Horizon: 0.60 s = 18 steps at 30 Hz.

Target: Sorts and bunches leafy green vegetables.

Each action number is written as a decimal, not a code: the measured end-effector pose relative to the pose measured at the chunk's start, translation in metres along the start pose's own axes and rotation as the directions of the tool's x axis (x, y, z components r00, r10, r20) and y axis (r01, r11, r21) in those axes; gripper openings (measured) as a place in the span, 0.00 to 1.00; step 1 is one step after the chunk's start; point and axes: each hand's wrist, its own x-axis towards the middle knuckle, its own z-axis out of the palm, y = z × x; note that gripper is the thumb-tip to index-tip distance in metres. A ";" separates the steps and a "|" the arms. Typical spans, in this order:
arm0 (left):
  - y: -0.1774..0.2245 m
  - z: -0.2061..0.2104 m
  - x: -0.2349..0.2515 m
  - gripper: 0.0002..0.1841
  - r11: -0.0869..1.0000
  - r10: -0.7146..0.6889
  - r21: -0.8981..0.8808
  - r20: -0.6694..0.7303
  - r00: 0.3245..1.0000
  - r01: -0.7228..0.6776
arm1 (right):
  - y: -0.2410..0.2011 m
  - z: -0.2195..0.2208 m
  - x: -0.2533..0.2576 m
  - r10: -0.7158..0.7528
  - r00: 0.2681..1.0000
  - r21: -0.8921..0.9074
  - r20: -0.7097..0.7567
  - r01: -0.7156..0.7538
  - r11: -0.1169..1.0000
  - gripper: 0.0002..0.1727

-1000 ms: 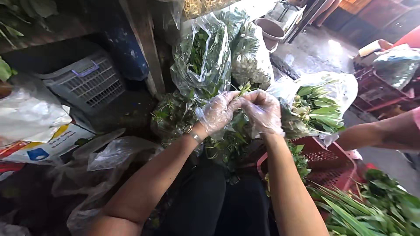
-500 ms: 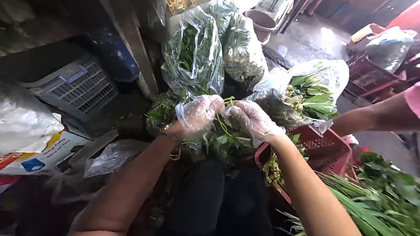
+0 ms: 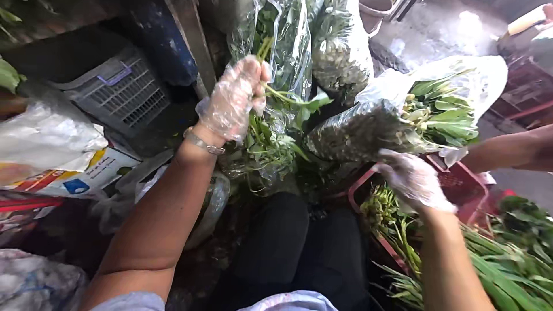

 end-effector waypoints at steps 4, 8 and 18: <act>0.037 0.003 -0.005 0.18 0.993 0.114 0.017 0.004 0.993 -0.114 | -0.069 0.049 0.053 -0.104 0.980 0.378 0.170 0.033 0.925 0.15; 0.067 -0.024 -0.026 0.22 0.953 0.300 -0.031 -0.050 0.953 -0.301 | -0.102 0.112 0.094 0.050 0.959 0.567 0.278 -0.206 0.797 0.20; 0.097 -0.130 -0.057 0.18 0.944 0.316 -0.064 -0.115 0.942 -0.325 | -0.217 0.172 0.141 -0.331 0.829 0.483 0.450 0.086 0.871 0.25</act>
